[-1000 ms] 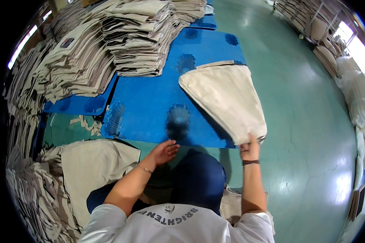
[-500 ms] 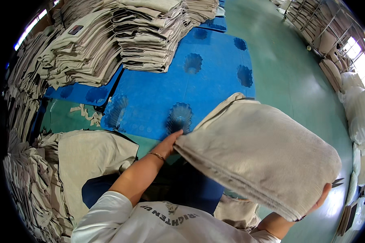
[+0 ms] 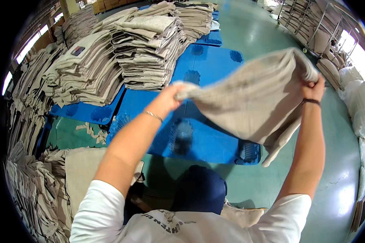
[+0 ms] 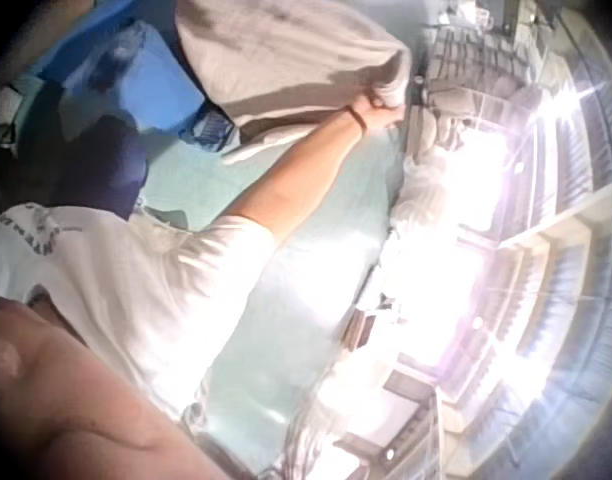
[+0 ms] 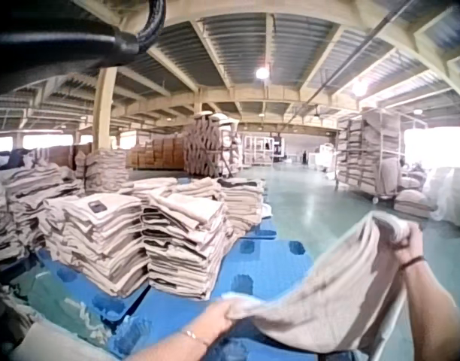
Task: The person folds large fabric covers by hand, stacking them on a blue plastic pallet and then tying a bundle together with a cord.
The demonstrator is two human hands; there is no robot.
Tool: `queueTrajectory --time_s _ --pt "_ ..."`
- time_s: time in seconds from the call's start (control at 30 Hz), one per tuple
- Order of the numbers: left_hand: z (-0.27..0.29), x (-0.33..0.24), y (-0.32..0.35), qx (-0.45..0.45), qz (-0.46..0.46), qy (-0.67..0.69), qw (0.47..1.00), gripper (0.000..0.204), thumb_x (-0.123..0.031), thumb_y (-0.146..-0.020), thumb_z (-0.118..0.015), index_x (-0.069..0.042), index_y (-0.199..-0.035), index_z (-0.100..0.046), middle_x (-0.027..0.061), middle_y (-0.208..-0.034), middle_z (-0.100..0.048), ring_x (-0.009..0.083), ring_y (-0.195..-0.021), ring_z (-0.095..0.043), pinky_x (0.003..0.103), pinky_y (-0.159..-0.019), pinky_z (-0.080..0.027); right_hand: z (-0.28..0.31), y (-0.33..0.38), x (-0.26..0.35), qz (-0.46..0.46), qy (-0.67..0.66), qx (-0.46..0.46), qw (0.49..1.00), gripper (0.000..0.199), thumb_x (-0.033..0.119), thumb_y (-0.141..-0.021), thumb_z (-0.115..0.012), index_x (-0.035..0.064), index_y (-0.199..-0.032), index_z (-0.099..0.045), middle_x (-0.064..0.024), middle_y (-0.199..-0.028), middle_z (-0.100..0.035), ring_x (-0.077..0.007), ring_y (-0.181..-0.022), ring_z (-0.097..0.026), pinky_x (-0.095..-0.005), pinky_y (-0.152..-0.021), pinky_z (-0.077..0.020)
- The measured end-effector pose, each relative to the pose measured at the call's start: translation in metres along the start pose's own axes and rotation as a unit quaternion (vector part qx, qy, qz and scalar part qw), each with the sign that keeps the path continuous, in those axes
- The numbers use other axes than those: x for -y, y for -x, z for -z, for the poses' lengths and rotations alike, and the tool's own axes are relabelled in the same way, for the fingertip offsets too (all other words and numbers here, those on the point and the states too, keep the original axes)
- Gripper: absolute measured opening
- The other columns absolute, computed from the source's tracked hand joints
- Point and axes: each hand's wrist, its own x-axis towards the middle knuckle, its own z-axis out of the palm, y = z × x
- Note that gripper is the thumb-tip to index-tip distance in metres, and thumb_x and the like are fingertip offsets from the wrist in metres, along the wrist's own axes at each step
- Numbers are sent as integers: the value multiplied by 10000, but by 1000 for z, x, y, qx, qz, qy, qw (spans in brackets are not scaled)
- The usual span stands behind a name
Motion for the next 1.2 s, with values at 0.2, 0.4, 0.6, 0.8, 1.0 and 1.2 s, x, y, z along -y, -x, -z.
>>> queueTrajectory --time_s 0.2,0.4,0.6,0.8,1.0,1.2 --pt "-77 -138 0 31 -201 -28 979 213 -75 -719 -595 -52 -905 -495 75 -882 -535 171 -740 -532 291 -596 -483 -52 -16 93 46 -69 288 954 337 179 -802 -336 -35 -1034 -455 -172 -1055 -497 -304 -1012 -446 -533 -903 -294" --pt "-70 -157 53 157 -263 -109 946 335 -73 -743 -568 -41 -1039 -414 88 -993 -504 208 -936 -501 381 -806 -441 21 0 96 287 430 199 832 305 210 -761 -493 2 -983 -509 -93 -965 -563 -184 -900 -526 -285 -812 -400" --pt "13 -15 98 -9 -190 -175 966 455 -18 -680 -607 -52 -1087 -407 68 -1042 -506 186 -943 -497 327 -818 -415 177 61 14 -132 144 6 981 308 228 -786 -479 29 -1020 -480 -89 -998 -543 -214 -910 -519 -339 -793 -422" --pt "166 146 132 -277 2 -115 954 429 12 -705 -552 -48 -1092 -379 112 -1005 -510 255 -896 -511 373 -748 -436 339 161 -116 -303 458 -233 802 188 160 -703 -567 56 -859 -561 -87 -840 -582 -195 -758 -557 -309 -635 -441" --pt "216 244 168 -241 57 -82 965 328 -16 -722 -558 -3 -1017 -416 107 -905 -509 219 -822 -517 339 -709 -446 489 309 -184 -359 669 -86 645 255 265 -732 -500 24 -803 -543 -97 -753 -567 -235 -609 -520 -378 -528 -424" --pt "223 225 183 -257 73 -102 958 353 -44 -684 -597 30 -1001 -464 102 -906 -532 191 -803 -522 288 -719 -419 389 405 -300 -437 439 100 779 232 258 -754 -501 47 -837 -549 -89 -777 -598 -231 -660 -563 -356 -573 -454"
